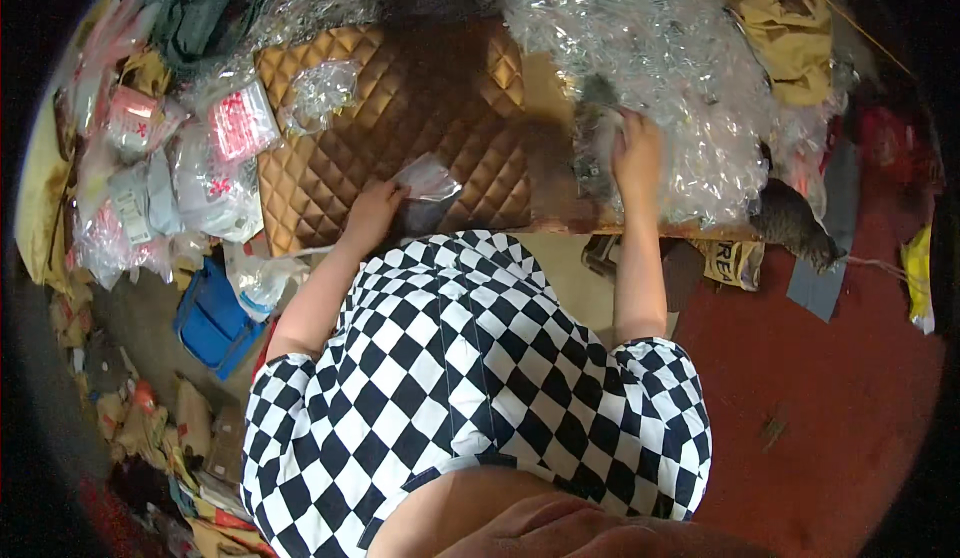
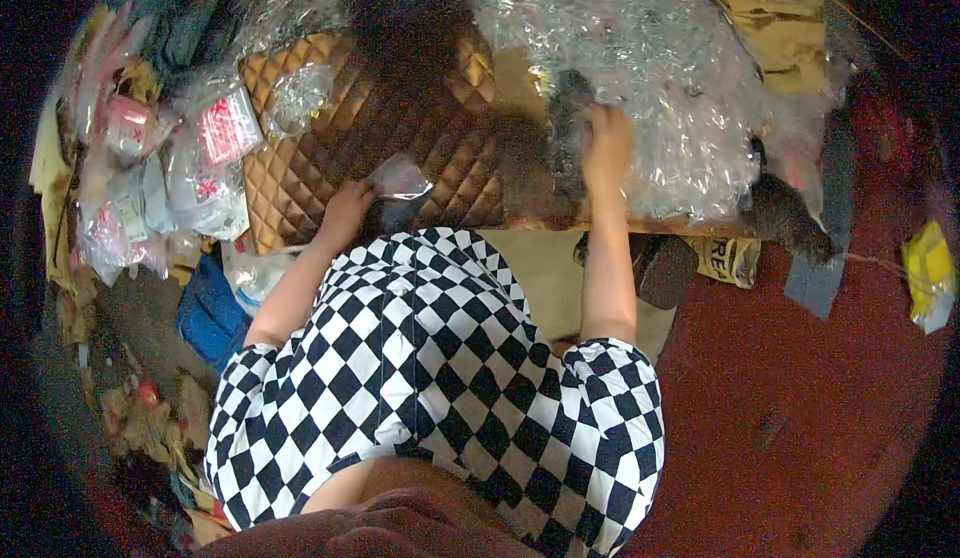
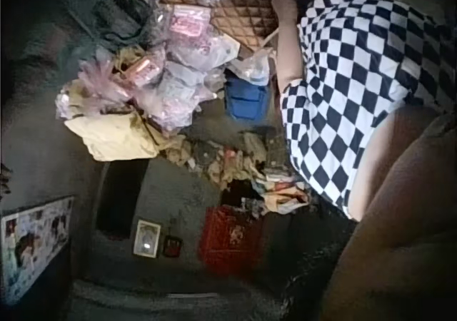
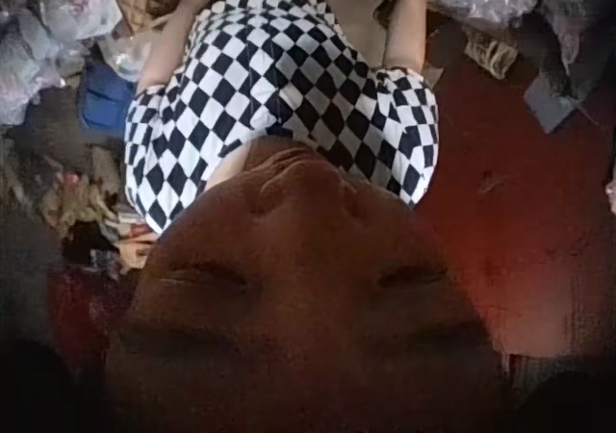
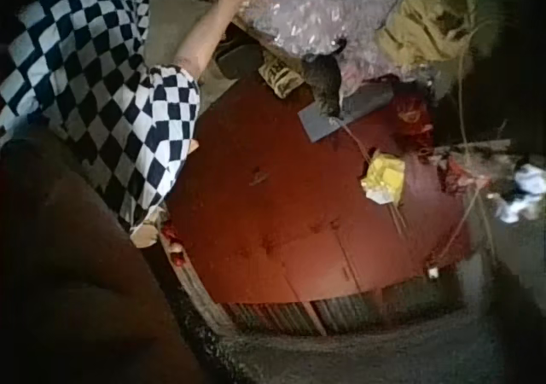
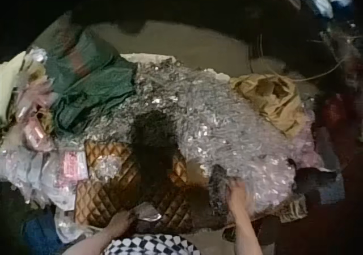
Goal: Manually packaging small metal components into plastic bags on a low workbench.
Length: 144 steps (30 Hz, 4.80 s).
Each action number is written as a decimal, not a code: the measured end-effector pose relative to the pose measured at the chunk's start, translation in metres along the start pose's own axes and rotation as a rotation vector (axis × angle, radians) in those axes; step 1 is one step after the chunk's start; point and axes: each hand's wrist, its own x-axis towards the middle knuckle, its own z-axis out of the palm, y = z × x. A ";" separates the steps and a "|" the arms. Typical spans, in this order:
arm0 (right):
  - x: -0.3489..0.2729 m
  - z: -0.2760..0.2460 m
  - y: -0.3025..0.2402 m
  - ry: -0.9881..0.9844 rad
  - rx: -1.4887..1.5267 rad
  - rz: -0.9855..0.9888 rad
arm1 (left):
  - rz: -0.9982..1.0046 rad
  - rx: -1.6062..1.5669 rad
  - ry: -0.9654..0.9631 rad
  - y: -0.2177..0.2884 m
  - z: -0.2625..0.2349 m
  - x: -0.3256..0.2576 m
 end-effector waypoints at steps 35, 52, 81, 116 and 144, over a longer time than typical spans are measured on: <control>0.125 0.126 -0.131 -0.555 0.735 -0.211 | -0.300 -0.650 0.521 0.084 -0.055 0.030; 0.123 0.007 -0.121 -0.293 1.735 0.409 | -0.242 -0.343 0.777 0.065 -0.074 0.027; 0.025 -0.090 -0.174 -0.404 0.807 -0.276 | 0.532 -0.643 0.212 0.109 -0.110 0.089; 0.106 0.056 -0.011 -0.076 -0.399 -0.313 | -0.139 -0.198 0.014 0.019 -0.036 0.032; 0.120 0.126 -0.164 -0.408 -0.020 -0.428 | -0.372 -0.650 0.516 0.069 -0.061 0.022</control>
